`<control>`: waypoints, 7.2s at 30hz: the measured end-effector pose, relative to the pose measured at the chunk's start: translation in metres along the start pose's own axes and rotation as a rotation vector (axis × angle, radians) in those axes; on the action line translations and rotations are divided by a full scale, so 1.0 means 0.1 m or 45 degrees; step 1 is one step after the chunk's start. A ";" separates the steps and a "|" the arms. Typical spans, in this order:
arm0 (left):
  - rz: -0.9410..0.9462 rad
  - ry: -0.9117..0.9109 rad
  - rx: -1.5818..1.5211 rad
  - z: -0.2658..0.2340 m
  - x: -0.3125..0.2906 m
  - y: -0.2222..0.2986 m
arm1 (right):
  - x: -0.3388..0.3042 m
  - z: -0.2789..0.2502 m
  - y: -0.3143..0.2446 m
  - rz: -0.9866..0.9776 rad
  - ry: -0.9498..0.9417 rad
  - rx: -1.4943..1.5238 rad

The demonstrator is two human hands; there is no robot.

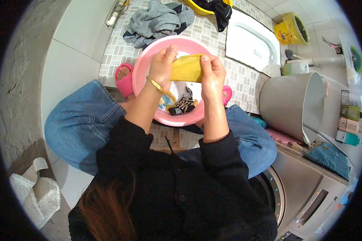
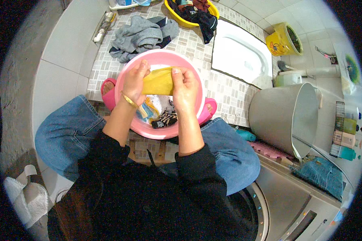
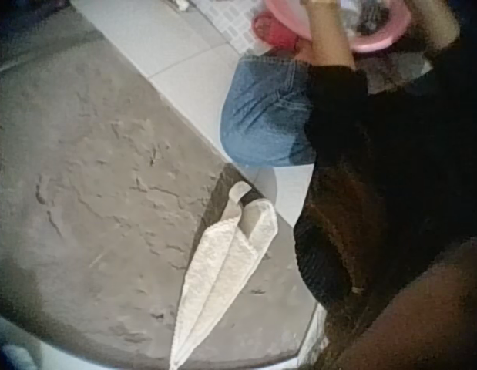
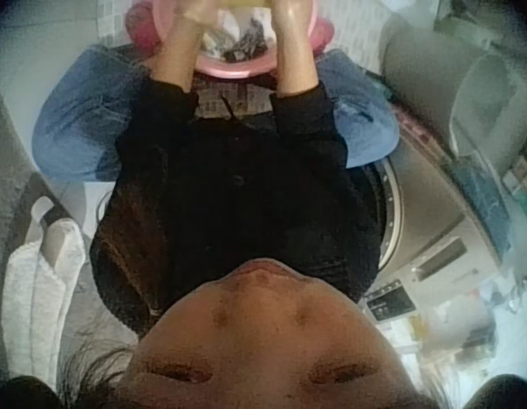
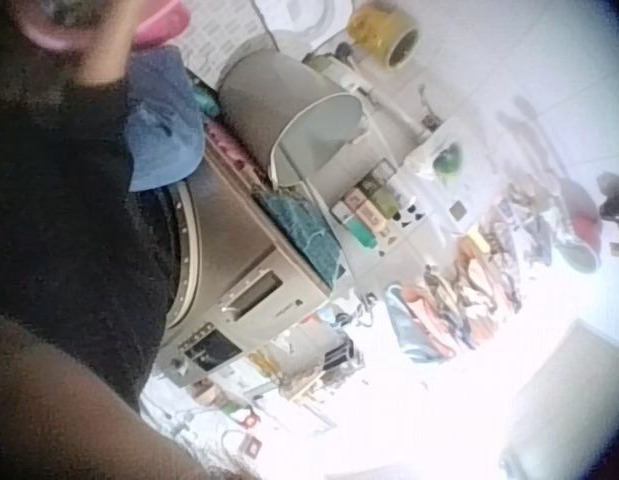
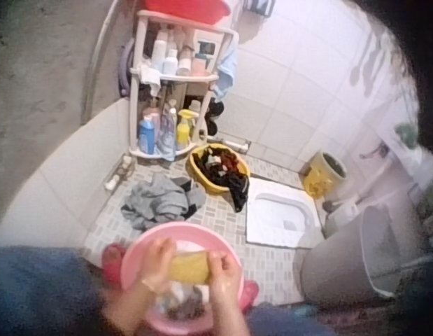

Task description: The person sits on the floor and hand-washes several small clothing items in a pink basin filled with soapy water. They scrub and rinse a striped sock, a yellow cloth, and a blue cloth one by one, squeezing out water between items.

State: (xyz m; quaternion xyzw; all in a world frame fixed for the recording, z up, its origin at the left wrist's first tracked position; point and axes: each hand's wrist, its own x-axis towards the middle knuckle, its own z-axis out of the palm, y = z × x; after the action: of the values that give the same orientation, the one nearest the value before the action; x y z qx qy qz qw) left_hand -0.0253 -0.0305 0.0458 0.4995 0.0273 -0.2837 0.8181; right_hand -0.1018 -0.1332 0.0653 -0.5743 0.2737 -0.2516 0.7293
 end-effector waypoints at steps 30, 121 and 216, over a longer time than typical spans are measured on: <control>-0.048 -0.282 -0.297 -0.04 -0.01 -0.11 | 0.17 -0.34 0.06 0.004 -0.027 0.095; -0.229 -0.490 0.757 -0.77 0.42 -0.29 | 0.25 -0.49 0.87 0.417 0.184 0.424; 0.487 -0.204 1.398 0.36 -0.15 -0.83 | 0.19 -0.72 1.97 0.763 -0.479 1.440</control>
State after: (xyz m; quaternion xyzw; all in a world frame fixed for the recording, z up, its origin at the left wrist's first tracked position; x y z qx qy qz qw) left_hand -0.0871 -0.0825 0.0023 0.8232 -0.2762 -0.1404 0.4757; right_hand -0.1278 -0.1549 -0.1423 -0.0365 0.1155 -0.0384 0.9919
